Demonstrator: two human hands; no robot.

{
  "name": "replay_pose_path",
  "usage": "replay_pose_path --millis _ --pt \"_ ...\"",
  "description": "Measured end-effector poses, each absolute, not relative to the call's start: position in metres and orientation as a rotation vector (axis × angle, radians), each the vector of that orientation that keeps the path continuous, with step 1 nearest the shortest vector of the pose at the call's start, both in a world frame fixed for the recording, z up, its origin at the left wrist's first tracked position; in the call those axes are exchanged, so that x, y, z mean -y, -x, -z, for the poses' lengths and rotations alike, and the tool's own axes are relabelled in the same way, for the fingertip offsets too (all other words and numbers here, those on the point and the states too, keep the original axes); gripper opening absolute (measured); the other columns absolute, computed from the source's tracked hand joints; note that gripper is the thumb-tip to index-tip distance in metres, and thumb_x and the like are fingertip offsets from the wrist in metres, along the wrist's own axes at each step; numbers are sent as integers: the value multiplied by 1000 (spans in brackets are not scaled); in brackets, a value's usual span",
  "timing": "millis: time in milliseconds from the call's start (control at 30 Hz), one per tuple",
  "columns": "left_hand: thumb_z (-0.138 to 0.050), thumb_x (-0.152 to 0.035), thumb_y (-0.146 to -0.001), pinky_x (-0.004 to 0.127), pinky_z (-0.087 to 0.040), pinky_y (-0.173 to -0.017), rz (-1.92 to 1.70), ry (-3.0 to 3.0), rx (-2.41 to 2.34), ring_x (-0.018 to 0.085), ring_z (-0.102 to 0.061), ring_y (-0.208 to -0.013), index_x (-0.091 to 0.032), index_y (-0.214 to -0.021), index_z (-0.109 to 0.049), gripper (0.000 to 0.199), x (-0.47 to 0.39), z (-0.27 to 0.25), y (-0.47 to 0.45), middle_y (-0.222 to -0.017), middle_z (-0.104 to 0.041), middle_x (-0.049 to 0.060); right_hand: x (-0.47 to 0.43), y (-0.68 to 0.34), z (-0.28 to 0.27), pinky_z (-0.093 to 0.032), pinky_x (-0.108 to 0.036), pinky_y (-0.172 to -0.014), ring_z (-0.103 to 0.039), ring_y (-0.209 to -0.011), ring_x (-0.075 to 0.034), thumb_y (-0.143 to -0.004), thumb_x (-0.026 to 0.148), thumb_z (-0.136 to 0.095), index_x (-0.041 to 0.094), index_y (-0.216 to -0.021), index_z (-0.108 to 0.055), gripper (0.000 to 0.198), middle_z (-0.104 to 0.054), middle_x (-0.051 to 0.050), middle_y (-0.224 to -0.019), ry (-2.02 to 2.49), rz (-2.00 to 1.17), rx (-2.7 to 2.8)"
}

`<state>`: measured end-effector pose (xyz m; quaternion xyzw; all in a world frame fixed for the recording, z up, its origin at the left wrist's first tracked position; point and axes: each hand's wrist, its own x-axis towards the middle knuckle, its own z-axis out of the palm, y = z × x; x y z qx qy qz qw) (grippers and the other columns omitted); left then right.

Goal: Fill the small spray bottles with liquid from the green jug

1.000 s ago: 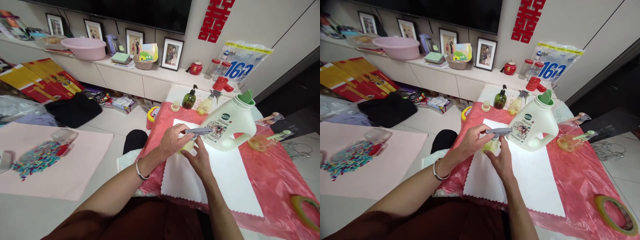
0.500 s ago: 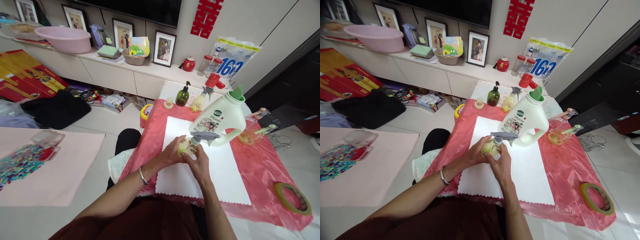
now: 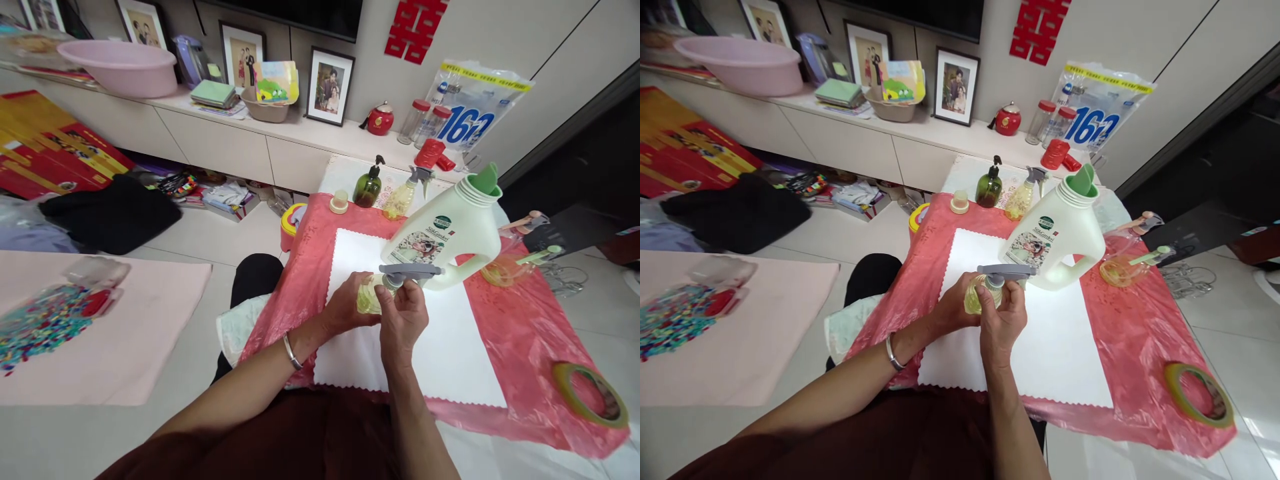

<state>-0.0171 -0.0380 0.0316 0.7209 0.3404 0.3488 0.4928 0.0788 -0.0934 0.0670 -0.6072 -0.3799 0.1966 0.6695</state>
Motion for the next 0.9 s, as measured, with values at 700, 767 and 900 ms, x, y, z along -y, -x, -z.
replay_pose_path --millis 700,767,900 --pt "-95 -41 -54 50 -53 -101 -824 -1655 -840 36 -62 -120 -23 -130 -51 89 37 -24 18 -131 -62 12 95 -97 -81 -49 -39 -105 -57 -112 -21 -87 51 -75 17 -114 -64 45 -58 -8 -117 1447 -337 1127" --pt "-95 -41 -54 51 -52 -103 -826 -1680 -817 35 -62 -121 -23 -131 -51 90 37 -23 18 -131 -60 12 94 -91 -78 -51 -37 -103 -58 -108 -18 -85 49 -78 16 -110 -62 44 -57 -7 -113 1434 -273 1068" --pt "-95 -40 -54 51 -51 -105 -830 -1694 -811 36 -60 -123 -22 -130 -51 89 36 -23 19 -133 -59 13 94 -92 -80 -53 -36 -98 -60 -102 -18 -88 46 -76 15 -107 -62 39 -59 -6 -107 1426 -283 1079"
